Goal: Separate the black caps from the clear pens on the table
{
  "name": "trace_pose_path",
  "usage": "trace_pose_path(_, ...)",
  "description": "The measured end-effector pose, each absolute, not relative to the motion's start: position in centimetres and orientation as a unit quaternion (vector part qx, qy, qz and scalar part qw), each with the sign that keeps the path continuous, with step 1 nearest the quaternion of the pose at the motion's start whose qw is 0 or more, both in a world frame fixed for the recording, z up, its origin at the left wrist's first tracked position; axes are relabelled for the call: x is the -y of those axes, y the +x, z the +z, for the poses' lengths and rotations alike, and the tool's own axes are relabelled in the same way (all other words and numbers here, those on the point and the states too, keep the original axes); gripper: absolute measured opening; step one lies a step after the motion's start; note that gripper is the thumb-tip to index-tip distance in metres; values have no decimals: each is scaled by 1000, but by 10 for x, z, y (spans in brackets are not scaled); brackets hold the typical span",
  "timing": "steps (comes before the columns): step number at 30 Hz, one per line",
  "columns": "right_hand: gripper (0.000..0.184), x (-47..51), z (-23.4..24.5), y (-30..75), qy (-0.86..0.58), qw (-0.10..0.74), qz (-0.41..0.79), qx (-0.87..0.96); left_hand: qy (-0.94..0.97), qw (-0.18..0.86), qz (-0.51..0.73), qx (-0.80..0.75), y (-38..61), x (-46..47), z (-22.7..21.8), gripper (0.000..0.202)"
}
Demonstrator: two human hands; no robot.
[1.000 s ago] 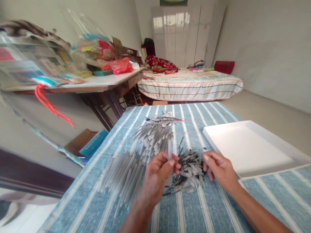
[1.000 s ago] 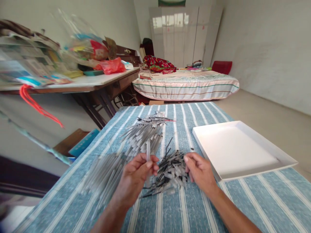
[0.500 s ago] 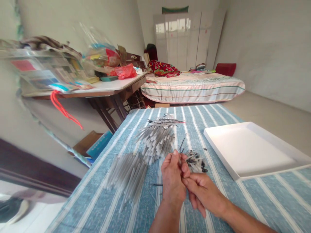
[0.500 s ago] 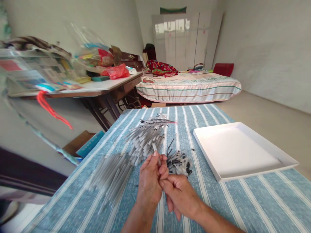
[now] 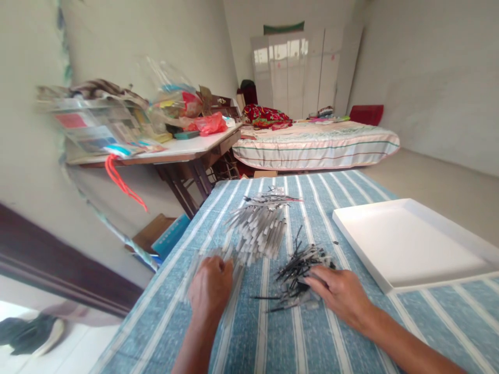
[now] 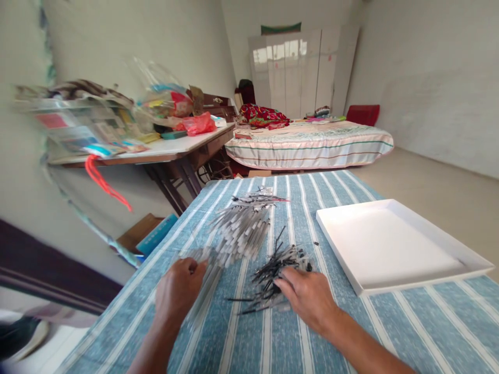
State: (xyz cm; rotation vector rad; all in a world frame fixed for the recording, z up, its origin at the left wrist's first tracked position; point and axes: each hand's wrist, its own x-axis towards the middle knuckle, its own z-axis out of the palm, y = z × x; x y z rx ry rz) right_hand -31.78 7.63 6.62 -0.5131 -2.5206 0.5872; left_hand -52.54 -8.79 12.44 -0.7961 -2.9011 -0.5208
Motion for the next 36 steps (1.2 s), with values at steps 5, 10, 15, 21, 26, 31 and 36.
trace_pose_path(5,30,-97,52,-318,-252,311,29,916,-263,108,-58,957,-522,86,114,33)
trace_pose_path(10,33,-110,44,-315,-244,372,1,896,-354,104,-63,927,-508,38,115,26)
trace_pose_path(15,23,-114,42,-312,-187,405,24,894,-439,64,-10,896,-501,-31,100,21)
trace_pose_path(21,19,-117,45,-308,-176,412,40,893,-420,19,39,906,-515,-67,81,23)
trace_pose_path(26,18,-117,43,-309,-170,402,45,898,-418,0,42,907,-519,-71,80,20)
trace_pose_path(31,16,-115,43,-309,-175,403,93,893,-442,17,3,897,-501,-57,100,20)
trace_pose_path(36,22,-111,53,-306,-204,354,288,866,-531,-16,-76,844,-461,-6,108,17)
